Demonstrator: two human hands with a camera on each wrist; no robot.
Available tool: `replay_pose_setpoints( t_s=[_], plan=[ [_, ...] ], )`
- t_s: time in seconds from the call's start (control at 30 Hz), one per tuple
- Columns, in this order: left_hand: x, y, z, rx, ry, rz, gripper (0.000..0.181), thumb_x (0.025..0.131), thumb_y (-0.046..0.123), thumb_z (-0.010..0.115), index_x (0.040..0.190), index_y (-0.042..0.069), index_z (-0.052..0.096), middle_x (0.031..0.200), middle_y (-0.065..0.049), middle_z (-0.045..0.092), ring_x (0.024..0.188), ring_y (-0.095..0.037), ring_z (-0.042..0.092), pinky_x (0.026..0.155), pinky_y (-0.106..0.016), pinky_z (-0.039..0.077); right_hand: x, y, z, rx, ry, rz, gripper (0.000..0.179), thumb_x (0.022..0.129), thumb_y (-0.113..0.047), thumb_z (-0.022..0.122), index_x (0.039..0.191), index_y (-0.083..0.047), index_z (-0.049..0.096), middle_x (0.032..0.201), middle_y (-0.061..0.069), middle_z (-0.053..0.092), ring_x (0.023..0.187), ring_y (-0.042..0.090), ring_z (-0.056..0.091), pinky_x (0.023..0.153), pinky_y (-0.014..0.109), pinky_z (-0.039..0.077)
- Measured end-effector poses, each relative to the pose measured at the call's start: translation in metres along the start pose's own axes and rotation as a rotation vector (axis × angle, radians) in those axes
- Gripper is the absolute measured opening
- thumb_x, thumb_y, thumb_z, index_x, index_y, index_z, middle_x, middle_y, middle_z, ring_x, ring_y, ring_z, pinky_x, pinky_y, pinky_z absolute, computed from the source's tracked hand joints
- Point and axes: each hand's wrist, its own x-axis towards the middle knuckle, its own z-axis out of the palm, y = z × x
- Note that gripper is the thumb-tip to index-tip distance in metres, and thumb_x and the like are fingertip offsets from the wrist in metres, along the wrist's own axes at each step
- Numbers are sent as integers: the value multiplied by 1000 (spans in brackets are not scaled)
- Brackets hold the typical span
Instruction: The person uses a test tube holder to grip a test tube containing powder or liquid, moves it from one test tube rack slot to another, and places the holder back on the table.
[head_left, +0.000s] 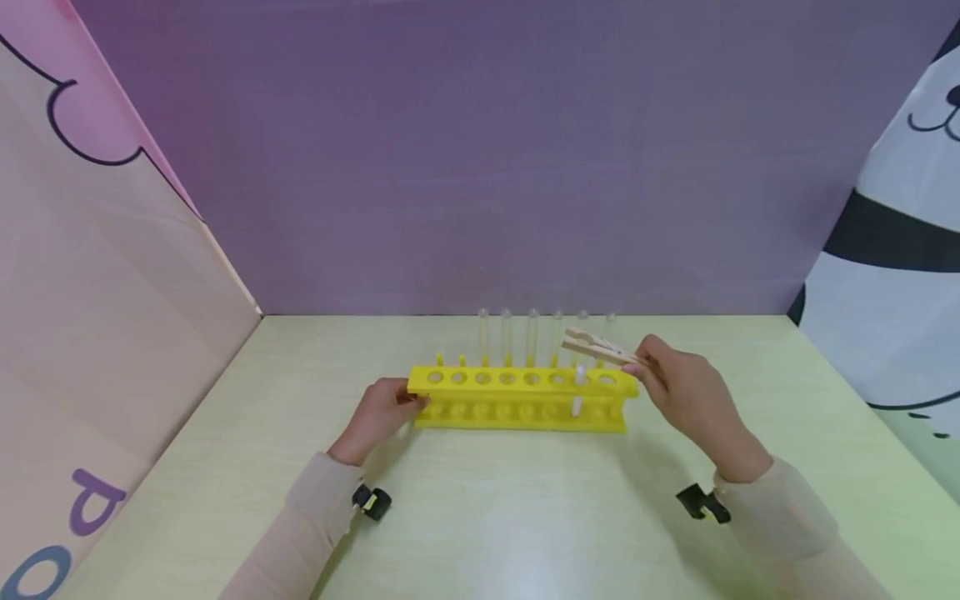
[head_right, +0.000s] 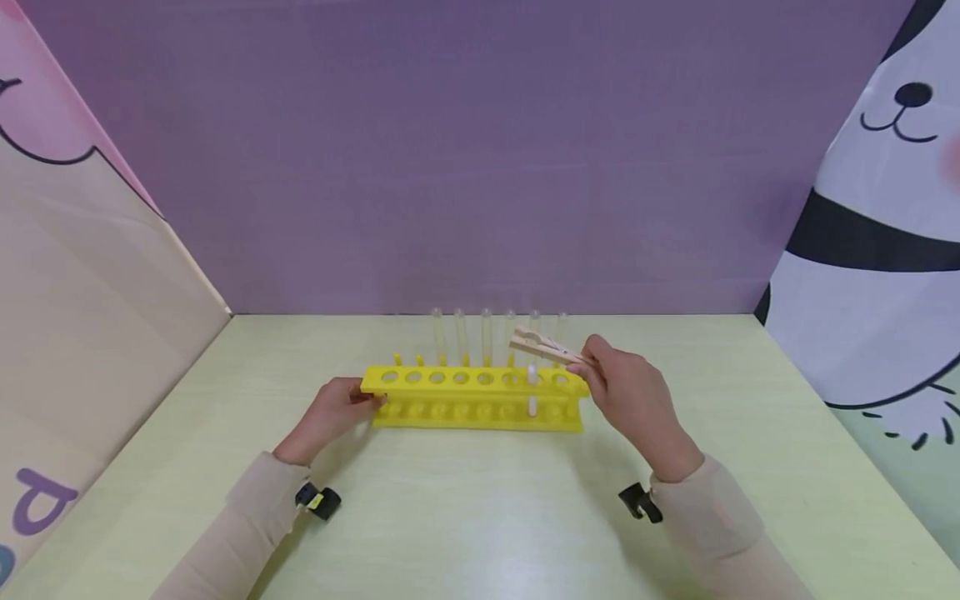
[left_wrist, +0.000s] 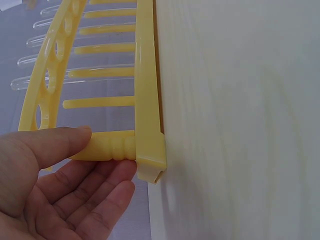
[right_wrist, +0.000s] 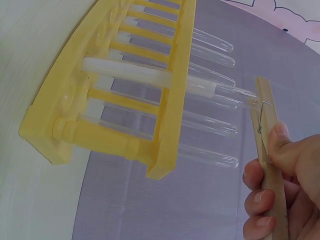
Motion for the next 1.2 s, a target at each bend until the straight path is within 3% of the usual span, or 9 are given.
replay_pose_setpoints(
  t_s=[0.17,0.47,1.2],
  plan=[
    [1,-2,1,0,5,18,19,86,12,67,103,3,70,91,-5,69,76,-15,58,69,-30,50,-1,0,-2,10,20,-6,21,92,-25,59,86,-8,48,54,-8,33,43,5,22,41,22,23],
    [0,-1,0,-10,5,14,18,86,11,67,101,2,69,88,-5,69,72,-14,55,65,-27,48,-1,2,-5,-13,6,15,17,86,-13,67,88,-8,51,54,-7,32,44,5,21,41,21,23],
    [1,-1,0,-3,-1,5,17,86,14,67,99,2,69,88,-5,68,72,-15,55,65,-27,48,-3,5,-5,5,-4,18,17,86,-12,67,90,-6,52,54,-8,35,43,4,23,40,22,25]
  ],
)
